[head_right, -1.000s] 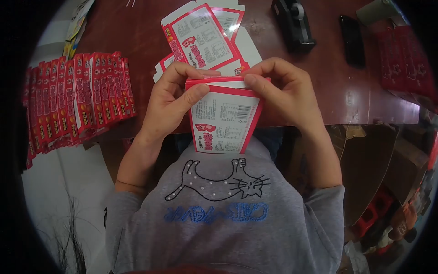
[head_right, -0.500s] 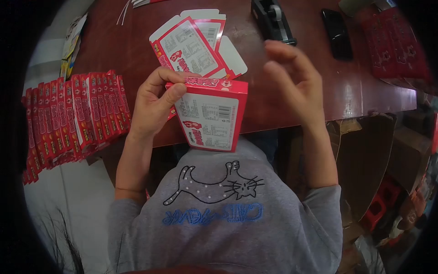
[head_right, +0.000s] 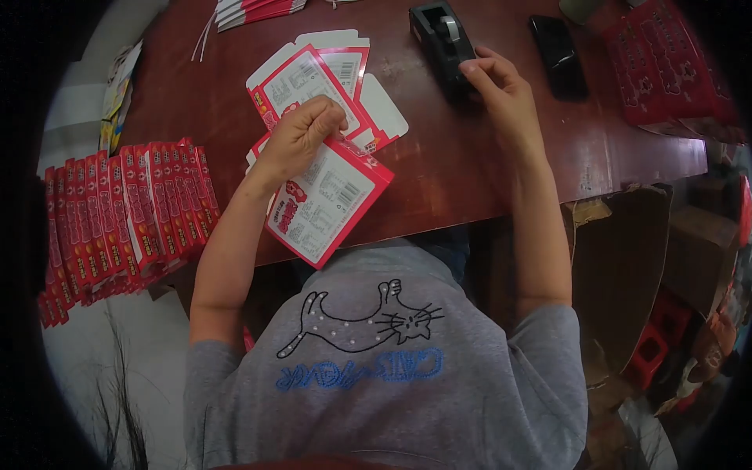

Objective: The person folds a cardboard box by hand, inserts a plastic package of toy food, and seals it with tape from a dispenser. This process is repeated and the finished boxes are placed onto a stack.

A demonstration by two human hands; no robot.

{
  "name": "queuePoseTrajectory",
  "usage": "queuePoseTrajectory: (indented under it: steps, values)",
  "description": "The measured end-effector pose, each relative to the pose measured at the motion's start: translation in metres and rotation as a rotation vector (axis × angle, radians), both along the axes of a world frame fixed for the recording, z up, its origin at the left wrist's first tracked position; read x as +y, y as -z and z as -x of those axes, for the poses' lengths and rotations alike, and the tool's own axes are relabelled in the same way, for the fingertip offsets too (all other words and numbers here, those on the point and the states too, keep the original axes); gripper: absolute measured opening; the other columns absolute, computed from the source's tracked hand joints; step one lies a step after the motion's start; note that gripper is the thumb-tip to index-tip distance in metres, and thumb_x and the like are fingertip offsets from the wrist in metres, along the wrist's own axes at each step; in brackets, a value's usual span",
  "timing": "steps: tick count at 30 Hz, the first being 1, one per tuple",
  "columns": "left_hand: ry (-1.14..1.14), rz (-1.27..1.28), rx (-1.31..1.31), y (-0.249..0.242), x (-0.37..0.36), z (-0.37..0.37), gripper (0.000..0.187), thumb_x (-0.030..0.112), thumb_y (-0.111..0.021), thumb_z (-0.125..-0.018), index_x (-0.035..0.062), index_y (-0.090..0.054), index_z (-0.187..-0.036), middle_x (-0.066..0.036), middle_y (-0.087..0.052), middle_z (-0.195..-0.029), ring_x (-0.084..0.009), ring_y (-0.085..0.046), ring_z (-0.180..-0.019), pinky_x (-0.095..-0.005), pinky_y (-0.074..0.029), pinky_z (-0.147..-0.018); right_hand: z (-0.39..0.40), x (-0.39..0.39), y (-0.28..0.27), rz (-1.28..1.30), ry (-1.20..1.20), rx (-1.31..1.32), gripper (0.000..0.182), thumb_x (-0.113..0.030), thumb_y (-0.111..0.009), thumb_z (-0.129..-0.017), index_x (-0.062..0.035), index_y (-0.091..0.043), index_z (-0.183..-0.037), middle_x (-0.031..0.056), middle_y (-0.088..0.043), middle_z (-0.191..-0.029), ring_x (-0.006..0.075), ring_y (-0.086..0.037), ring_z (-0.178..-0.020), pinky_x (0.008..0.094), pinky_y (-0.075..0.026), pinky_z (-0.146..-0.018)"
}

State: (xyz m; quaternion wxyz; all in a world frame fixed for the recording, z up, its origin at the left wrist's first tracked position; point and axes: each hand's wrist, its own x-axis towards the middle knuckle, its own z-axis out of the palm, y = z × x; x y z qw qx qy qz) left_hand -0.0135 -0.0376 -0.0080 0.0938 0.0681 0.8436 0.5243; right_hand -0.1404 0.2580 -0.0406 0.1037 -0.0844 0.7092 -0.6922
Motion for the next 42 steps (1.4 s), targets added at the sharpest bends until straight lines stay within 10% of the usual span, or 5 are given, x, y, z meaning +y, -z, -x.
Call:
queuePoseTrajectory:
  steps: [8,18,22,29,42]
  values:
    - [-0.182,0.853,0.310,-0.034,0.054,-0.057,0.079,0.066,-0.079,-0.073,0.0073,-0.062,-0.124,-0.024,-0.039,-0.151,-0.0524,-0.035,-0.138,-0.0651,-0.031,-0.108,-0.028,0.008,0.017,-0.076,0.147,0.059,0.016,-0.017,-0.071,-0.094,-0.0019,-0.071,-0.096,0.0110,-0.056,-0.144,0.0193,-0.062,-0.115,0.0323,-0.049,-0.095]
    - [0.099,0.705,0.221,-0.017,0.033,-0.101,0.088,0.032,-0.083,-0.059,0.0212,-0.056,-0.142,-0.019,-0.032,-0.157,-0.0449,-0.037,-0.136,-0.0588,-0.033,-0.109,-0.061,0.015,0.001,-0.335,0.171,0.256,0.013,-0.008,-0.065,-0.097,-0.0018,-0.070,-0.107,0.0079,-0.069,-0.116,0.0137,-0.067,-0.096,0.0277,-0.053,-0.082]
    - [0.290,0.691,0.286,0.002,0.015,-0.094,0.090,0.037,-0.083,-0.060,0.0240,-0.053,-0.144,-0.016,-0.033,-0.158,-0.0431,-0.037,-0.136,-0.0571,-0.033,-0.110,-0.089,0.001,-0.023,-0.253,-0.393,0.087,0.023,0.000,-0.061,-0.097,-0.0029,-0.069,-0.118,0.0057,-0.070,-0.097,0.0108,-0.066,-0.083,0.0259,-0.053,-0.072]
    - [0.269,0.663,0.304,0.011,0.010,-0.095,0.095,0.042,-0.084,-0.060,0.0285,-0.051,-0.148,-0.014,-0.033,-0.159,-0.0426,-0.036,-0.137,-0.0567,-0.033,-0.110,-0.092,-0.038,-0.021,-0.484,-0.904,0.262,0.049,-0.008,-0.060,-0.095,-0.0069,-0.046,-0.141,0.0169,-0.069,-0.095,0.0365,-0.068,-0.085,0.0463,-0.053,-0.074]
    - [0.056,0.615,0.285,-0.010,0.015,-0.099,0.083,0.039,-0.086,-0.063,0.0213,-0.057,-0.138,-0.017,-0.033,-0.158,-0.0430,-0.035,-0.140,-0.0561,-0.032,-0.113,-0.082,-0.021,-0.024,-0.429,-0.112,0.369,0.022,-0.023,-0.070,-0.096,-0.0061,-0.063,-0.108,0.0055,-0.072,-0.089,0.0194,-0.069,-0.076,0.0333,-0.052,-0.066]
